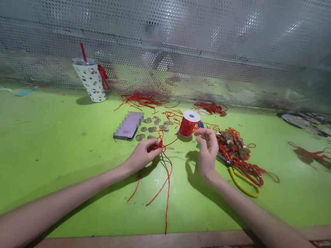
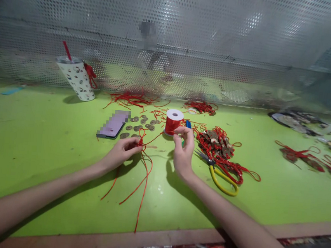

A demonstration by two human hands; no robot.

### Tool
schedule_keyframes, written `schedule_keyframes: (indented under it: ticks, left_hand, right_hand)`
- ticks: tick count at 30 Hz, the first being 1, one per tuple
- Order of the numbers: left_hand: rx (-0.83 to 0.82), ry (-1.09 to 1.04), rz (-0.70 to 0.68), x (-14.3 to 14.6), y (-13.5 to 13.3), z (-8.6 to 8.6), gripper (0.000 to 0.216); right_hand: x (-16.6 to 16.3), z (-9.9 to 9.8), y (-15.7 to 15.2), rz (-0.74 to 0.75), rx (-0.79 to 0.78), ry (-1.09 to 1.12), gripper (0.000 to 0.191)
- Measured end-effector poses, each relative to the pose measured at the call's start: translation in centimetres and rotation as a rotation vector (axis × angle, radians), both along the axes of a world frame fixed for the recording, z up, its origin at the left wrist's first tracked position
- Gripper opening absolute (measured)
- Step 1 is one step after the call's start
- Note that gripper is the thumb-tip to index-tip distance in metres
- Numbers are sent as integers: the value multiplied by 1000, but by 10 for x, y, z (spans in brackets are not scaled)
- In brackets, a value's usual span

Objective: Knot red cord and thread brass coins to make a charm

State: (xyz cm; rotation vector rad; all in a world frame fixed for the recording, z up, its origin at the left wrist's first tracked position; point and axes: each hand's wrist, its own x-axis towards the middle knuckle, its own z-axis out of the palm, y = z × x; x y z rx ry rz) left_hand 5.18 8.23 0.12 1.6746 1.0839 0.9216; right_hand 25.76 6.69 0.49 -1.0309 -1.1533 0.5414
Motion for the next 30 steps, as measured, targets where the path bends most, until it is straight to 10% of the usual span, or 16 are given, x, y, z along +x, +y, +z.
schedule_keyframes:
  ticks: [10,30]
  left_hand:
    - [-47,6,-137,-1,2,7,23]
    - [172,108,118,-7,10,4,20]
  right_hand:
    - [-16,-8,-15,400,-150,-353,17]
    - [-18,-10,-4,458,-398,-169,25]
